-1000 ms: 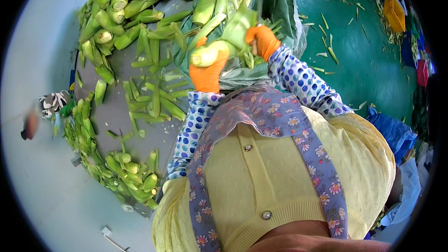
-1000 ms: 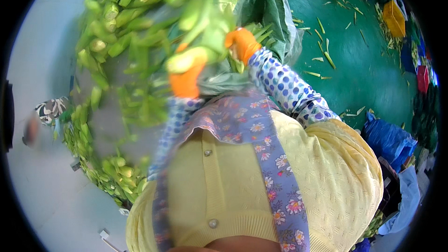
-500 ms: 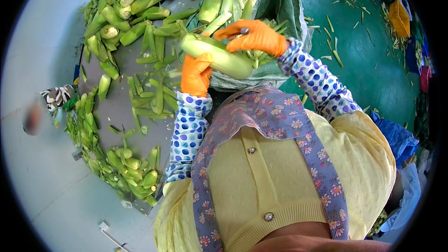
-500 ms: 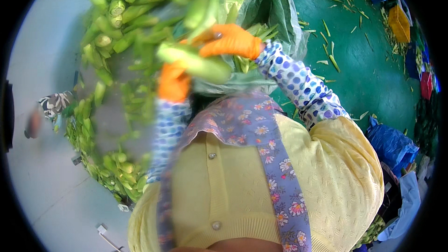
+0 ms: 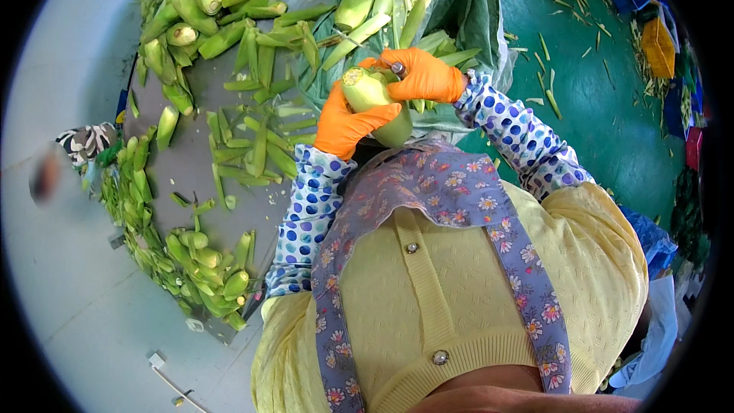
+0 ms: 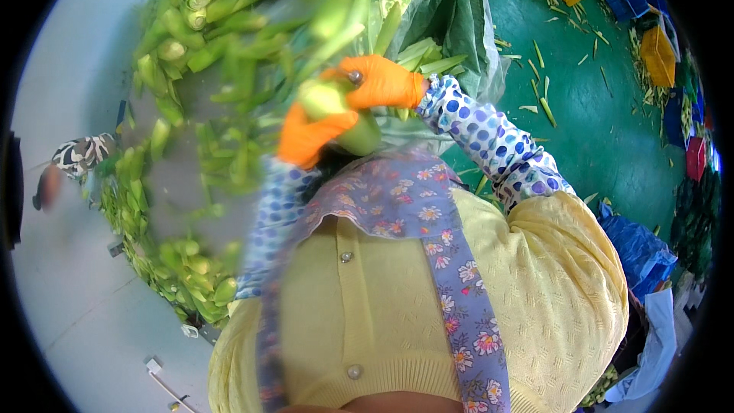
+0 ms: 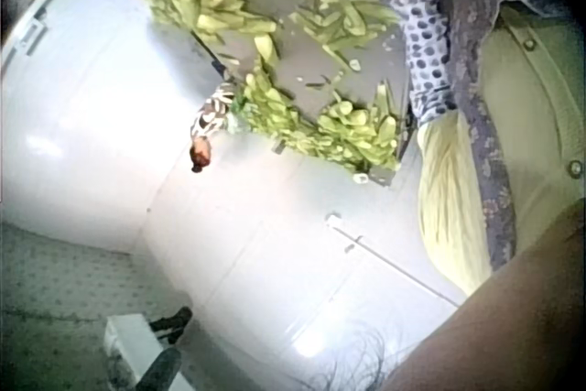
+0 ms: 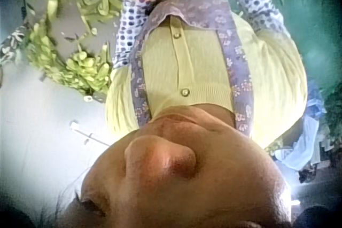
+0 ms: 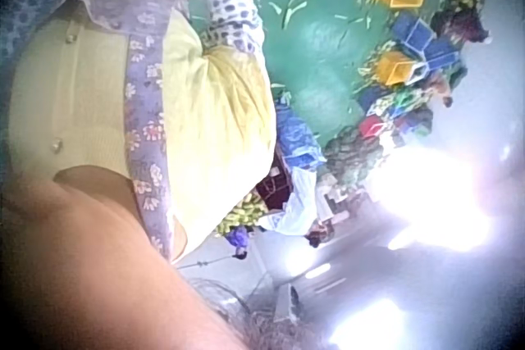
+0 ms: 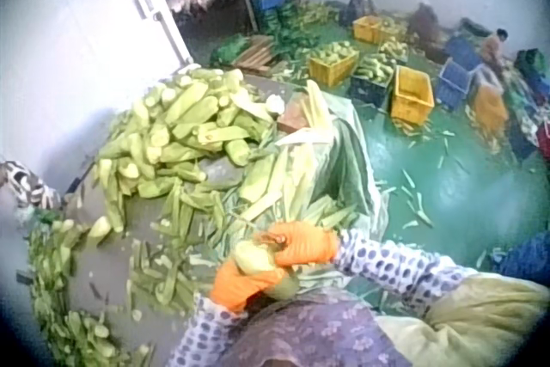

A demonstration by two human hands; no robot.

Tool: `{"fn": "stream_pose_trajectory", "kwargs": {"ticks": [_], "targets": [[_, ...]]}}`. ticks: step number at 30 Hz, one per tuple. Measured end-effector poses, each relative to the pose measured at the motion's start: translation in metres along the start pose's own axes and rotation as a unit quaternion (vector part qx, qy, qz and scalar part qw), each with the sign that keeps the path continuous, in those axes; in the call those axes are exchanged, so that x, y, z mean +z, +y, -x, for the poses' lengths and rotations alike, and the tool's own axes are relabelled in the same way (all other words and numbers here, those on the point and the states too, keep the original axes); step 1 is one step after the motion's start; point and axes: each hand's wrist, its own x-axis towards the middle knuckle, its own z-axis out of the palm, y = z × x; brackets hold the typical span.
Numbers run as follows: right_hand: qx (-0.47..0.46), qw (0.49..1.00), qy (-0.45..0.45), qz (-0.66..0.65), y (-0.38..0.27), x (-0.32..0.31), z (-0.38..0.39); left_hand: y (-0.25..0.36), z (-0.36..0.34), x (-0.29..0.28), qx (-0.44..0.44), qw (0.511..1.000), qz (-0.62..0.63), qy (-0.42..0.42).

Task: The person peels the outer husks from a series of green vegetables using a small knife. They hold each vegetable in their left hand and use the knife in their right hand to slice and remove the husks, placing the peeled items into a white basket below.

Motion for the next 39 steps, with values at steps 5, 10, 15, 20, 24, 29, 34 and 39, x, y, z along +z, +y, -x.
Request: {"fn": "stream_pose_trajectory", "kwargs": {"ticks": [5, 10, 15, 20, 24, 29, 34, 39], "targets": [[0.064, 0.988, 0.066, -0.124, 0.009, 0.003, 0.000, 0.001, 0.000, -0.002, 0.012, 1.000, -0.008, 0.010], [0.151, 0.921, 0.128, -0.335, 0.013, 0.001, 0.004, 0.006, -0.010, -0.021, 0.039, 0.997, 0.061, -0.035], [0.144, 0.931, 0.146, -0.303, 0.015, -0.007, 0.003, -0.006, -0.010, -0.031, 0.071, 0.988, 0.128, -0.049], [0.120, 0.901, 0.280, -0.308, 0.078, -0.069, 0.003, -0.016, -0.008, -0.052, 0.068, 0.929, 0.359, -0.055], [0.090, 0.938, 0.334, -0.005, 0.084, -0.058, 0.005, -0.010, -0.009, -0.044, 0.081, 0.927, 0.360, -0.058], [0.047, 0.987, 0.138, -0.064, 0.017, 0.009, 0.002, -0.027, -0.022, -0.035, 0.118, 0.961, 0.247, 0.033], [0.009, 0.979, 0.198, 0.052, 0.007, 0.025, 0.004, -0.025, -0.021, -0.022, 0.153, 0.973, 0.159, 0.067], [-0.084, 0.945, 0.236, 0.212, 0.026, 0.030, 0.002, -0.013, -0.019, -0.007, 0.143, 0.982, 0.098, 0.082]]}}
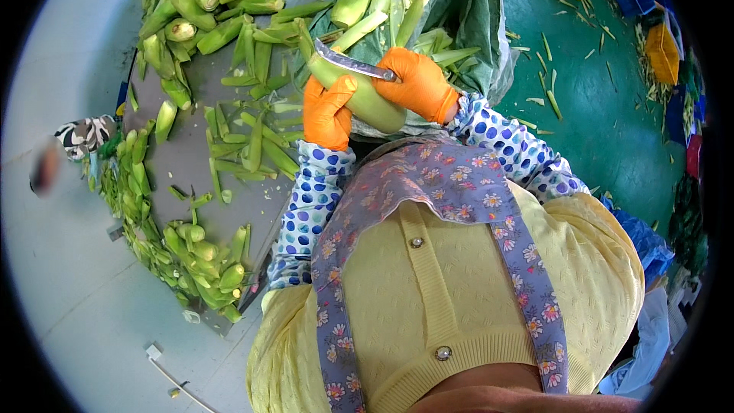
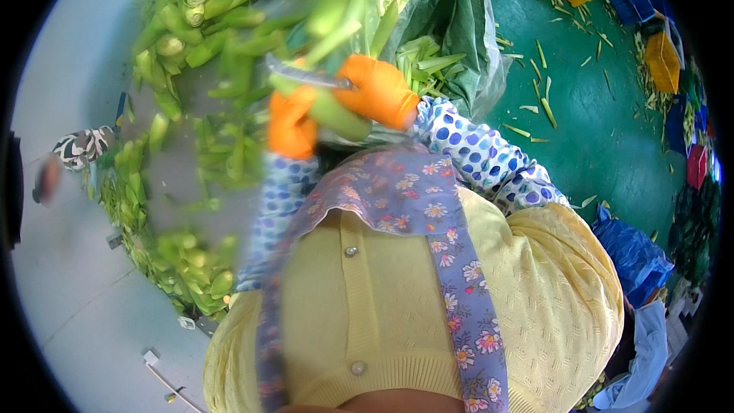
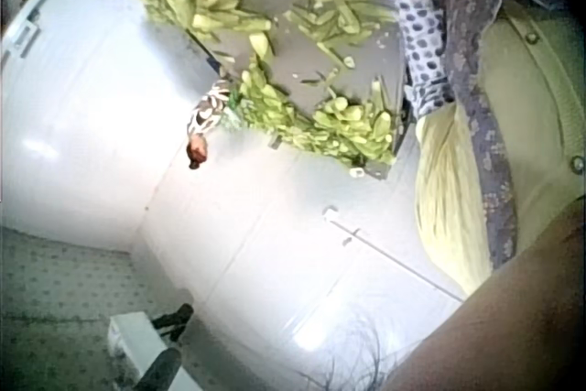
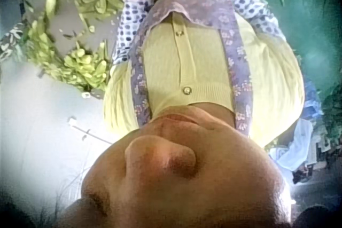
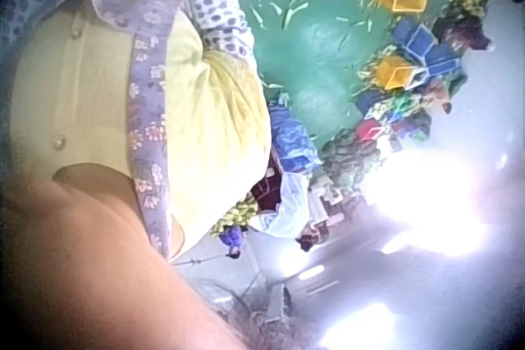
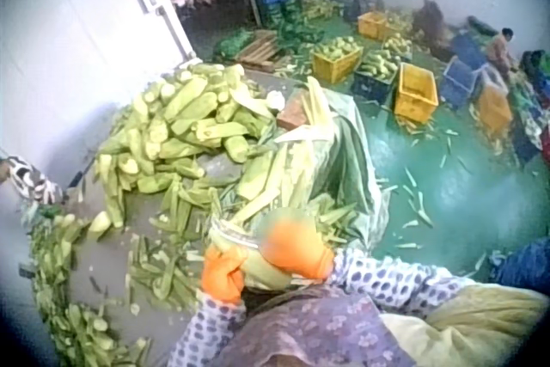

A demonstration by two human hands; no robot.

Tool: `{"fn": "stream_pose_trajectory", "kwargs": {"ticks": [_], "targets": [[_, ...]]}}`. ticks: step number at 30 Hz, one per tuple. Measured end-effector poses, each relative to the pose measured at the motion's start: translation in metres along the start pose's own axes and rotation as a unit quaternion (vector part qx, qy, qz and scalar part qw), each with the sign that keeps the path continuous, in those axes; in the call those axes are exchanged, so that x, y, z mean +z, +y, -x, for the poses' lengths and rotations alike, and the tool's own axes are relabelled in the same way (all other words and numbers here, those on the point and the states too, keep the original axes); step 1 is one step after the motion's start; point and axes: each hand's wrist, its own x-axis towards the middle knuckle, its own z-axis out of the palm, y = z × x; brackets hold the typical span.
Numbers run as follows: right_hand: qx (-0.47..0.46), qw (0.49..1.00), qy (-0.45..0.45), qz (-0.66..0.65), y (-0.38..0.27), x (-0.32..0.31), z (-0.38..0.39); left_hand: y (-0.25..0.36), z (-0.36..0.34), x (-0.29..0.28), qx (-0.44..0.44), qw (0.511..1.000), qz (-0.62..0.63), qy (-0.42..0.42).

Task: The person peels the outer husks from a series of green vegetables using a small knife. They hold each vegetable in their left hand and use the knife in their right hand to slice and remove the husks, placing the peeled items into a white basket below.

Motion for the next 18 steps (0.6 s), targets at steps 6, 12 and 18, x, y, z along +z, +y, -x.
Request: {"fn": "stream_pose_trajectory", "kwargs": {"ticks": [6, 12, 18], "targets": [[0.142, 0.983, 0.033, -0.114, 0.019, 0.004, -0.002, 0.007, 0.002, -0.008, -0.023, 0.998, 0.017, -0.057], [0.306, 0.859, -0.047, -0.408, -0.012, -0.016, 0.003, -0.004, 0.000, 0.001, -0.016, 0.999, 0.031, -0.009], [0.346, 0.749, 0.080, -0.559, 0.087, -0.039, 0.007, -0.049, -0.001, -0.084, 0.015, 0.999, 0.025, 0.040]]}}
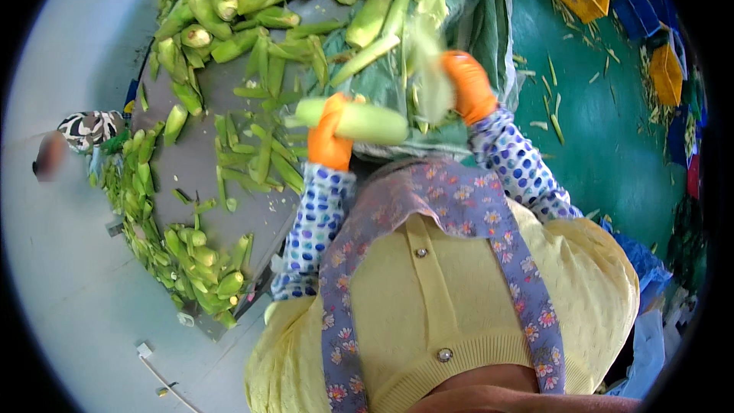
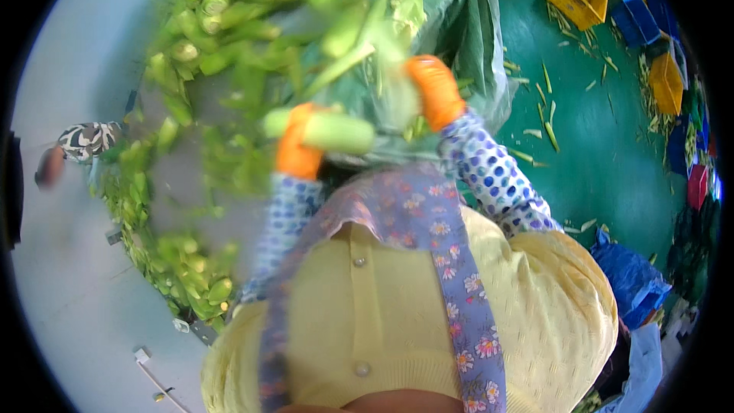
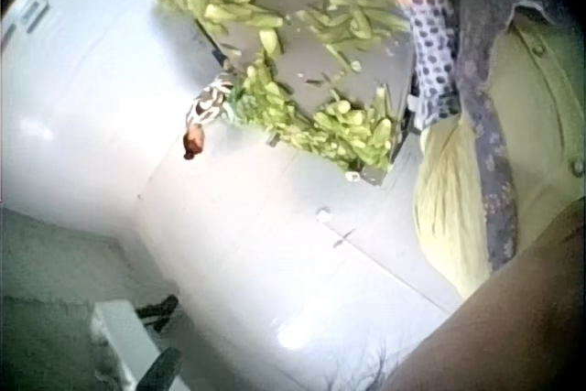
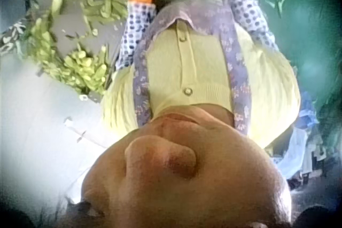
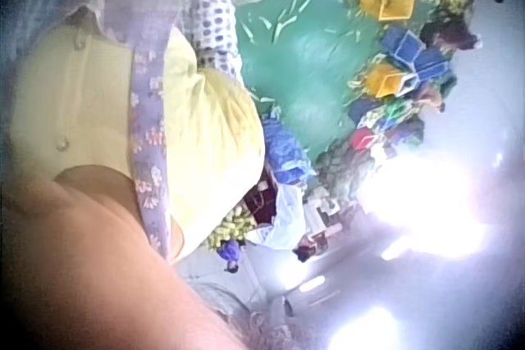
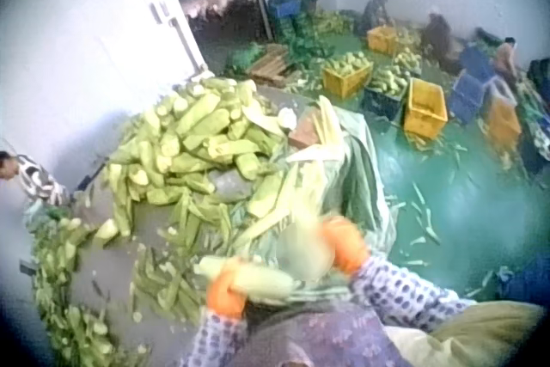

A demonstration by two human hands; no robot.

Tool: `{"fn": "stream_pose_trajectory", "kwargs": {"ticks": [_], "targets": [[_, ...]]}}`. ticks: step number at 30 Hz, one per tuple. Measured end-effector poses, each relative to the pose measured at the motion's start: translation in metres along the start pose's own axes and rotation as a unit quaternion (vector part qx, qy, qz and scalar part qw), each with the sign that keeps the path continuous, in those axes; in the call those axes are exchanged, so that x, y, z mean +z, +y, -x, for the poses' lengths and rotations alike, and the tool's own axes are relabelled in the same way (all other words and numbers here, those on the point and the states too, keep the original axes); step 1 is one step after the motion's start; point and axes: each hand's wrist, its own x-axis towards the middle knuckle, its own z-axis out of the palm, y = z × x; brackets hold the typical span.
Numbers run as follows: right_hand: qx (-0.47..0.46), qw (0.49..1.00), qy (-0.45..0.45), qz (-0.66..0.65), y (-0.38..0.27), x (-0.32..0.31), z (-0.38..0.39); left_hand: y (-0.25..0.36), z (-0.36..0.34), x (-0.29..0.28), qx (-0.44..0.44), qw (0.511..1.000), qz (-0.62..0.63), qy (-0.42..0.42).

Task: The person peels the outer husks from a series of green vegetables using a small knife. They hold each vegetable in their left hand and use the knife in their right hand to slice and remove the husks, placing the peeled items into a white basket below.

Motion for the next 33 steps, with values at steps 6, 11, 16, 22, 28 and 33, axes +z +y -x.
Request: {"fn": "stream_pose_trajectory", "kwargs": {"ticks": [6, 11, 16, 22, 28, 33], "targets": [[-0.151, 0.924, 0.245, 0.253, -0.045, -0.092, -0.034, 0.072, 0.094, -0.082, -0.062, 0.978, 0.114, 0.164], [-0.198, 0.791, 0.219, 0.535, -0.039, -0.098, -0.053, 0.099, 0.233, -0.157, -0.244, 0.924, -0.202, 0.216], [-0.110, 0.819, 0.003, 0.564, -0.047, 0.053, -0.064, 0.047, 0.315, -0.175, -0.364, 0.778, -0.369, 0.355], [-0.251, 0.645, -0.113, 0.713, -0.012, 0.198, -0.145, -0.027, 0.402, -0.195, -0.412, 0.693, -0.351, 0.477], [-0.289, 0.567, -0.095, 0.766, 0.040, 0.258, -0.260, 0.005, 0.385, -0.215, -0.212, 0.597, -0.404, 0.659], [-0.197, 0.640, -0.101, 0.736, 0.047, 0.265, -0.280, 0.118, 0.304, -0.244, 0.131, 0.610, -0.466, 0.628]]}}
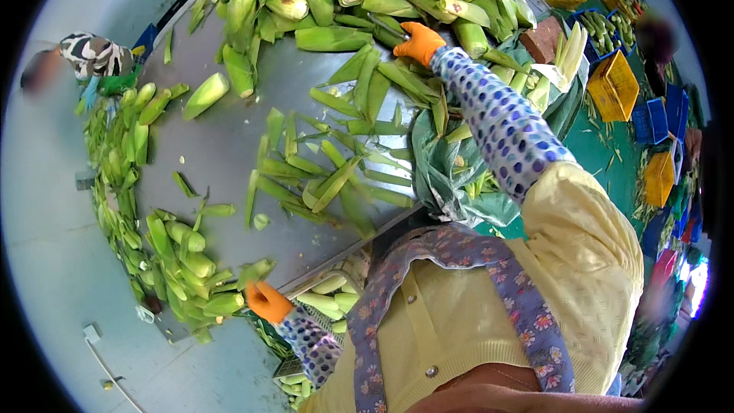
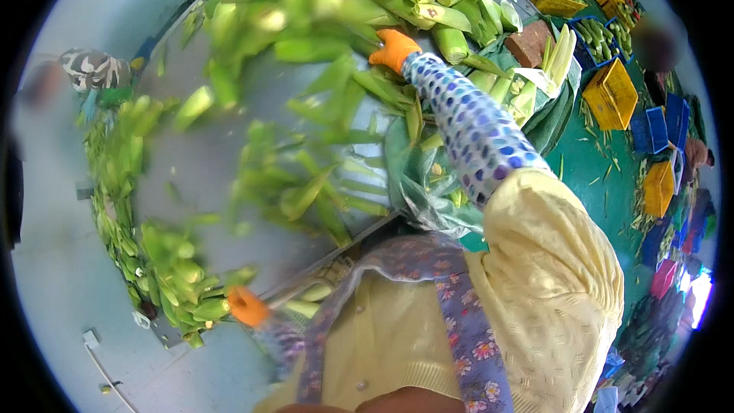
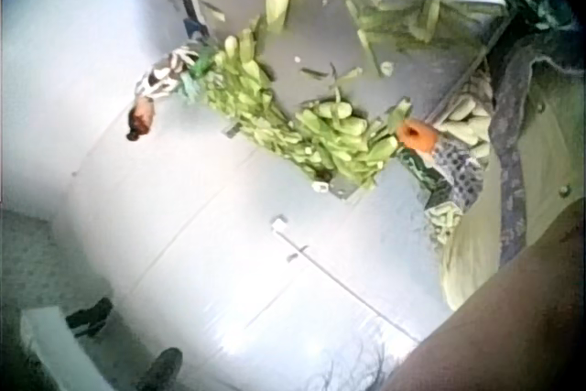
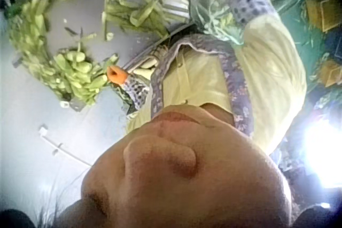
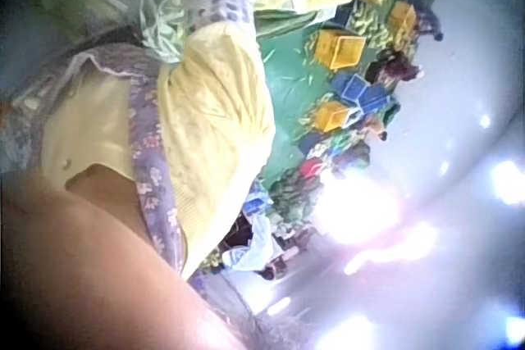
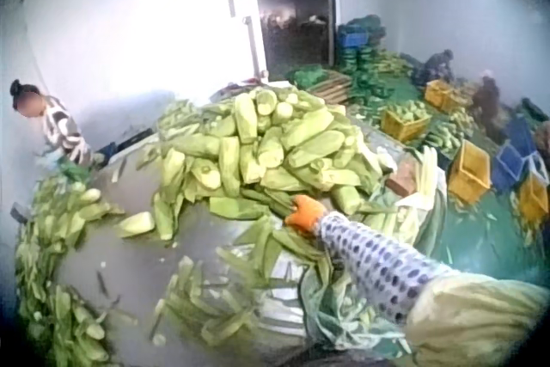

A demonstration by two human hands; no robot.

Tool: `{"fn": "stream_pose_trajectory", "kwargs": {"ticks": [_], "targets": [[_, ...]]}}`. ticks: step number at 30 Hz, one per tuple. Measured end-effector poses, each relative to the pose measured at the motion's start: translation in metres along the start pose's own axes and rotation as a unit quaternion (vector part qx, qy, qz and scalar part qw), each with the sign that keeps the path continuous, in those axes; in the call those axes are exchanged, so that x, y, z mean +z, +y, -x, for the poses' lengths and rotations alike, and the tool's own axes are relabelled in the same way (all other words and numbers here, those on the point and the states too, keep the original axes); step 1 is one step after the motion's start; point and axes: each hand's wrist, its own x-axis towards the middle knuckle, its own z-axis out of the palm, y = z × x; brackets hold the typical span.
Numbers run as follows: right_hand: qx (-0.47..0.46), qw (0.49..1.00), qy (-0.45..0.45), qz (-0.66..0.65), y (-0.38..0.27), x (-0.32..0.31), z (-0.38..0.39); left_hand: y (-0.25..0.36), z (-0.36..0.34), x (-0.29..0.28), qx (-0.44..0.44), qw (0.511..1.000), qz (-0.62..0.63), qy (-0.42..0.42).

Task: The person peels the outer husks from a series of green vegetables using a small knife. They hold each vegetable in their left hand and use the knife in their right hand to slice and remove the husks, placing the peeled items into a white basket below.

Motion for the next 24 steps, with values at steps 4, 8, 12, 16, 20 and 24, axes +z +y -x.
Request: {"fn": "stream_pose_trajectory", "kwargs": {"ticks": [4, 8, 12, 16, 20, 24], "targets": [[0.128, 0.951, -0.089, -0.266, -0.032, -0.054, 0.026, 0.076, -0.041, 0.067, 0.016, 0.981, 0.085, -0.175], [0.115, 0.893, -0.235, -0.366, -0.073, -0.125, 0.112, 0.250, -0.032, 0.140, 0.436, 0.865, 0.063, -0.239], [0.112, 0.835, -0.283, -0.458, -0.080, -0.140, 0.188, 0.347, 0.003, 0.196, 0.544, 0.743, 0.088, -0.379], [0.111, 0.843, -0.251, -0.463, -0.070, -0.162, 0.236, 0.313, 0.049, 0.245, 0.299, 0.679, 0.272, -0.612], [-0.001, 0.996, -0.055, -0.071, -0.027, -0.146, 0.295, 0.304, 0.090, 0.245, -0.367, 0.533, 0.376, -0.663], [-0.180, 0.982, 0.003, -0.051, -0.036, -0.130, 0.361, 0.317, 0.135, 0.232, -0.505, 0.439, 0.475, -0.572]]}}
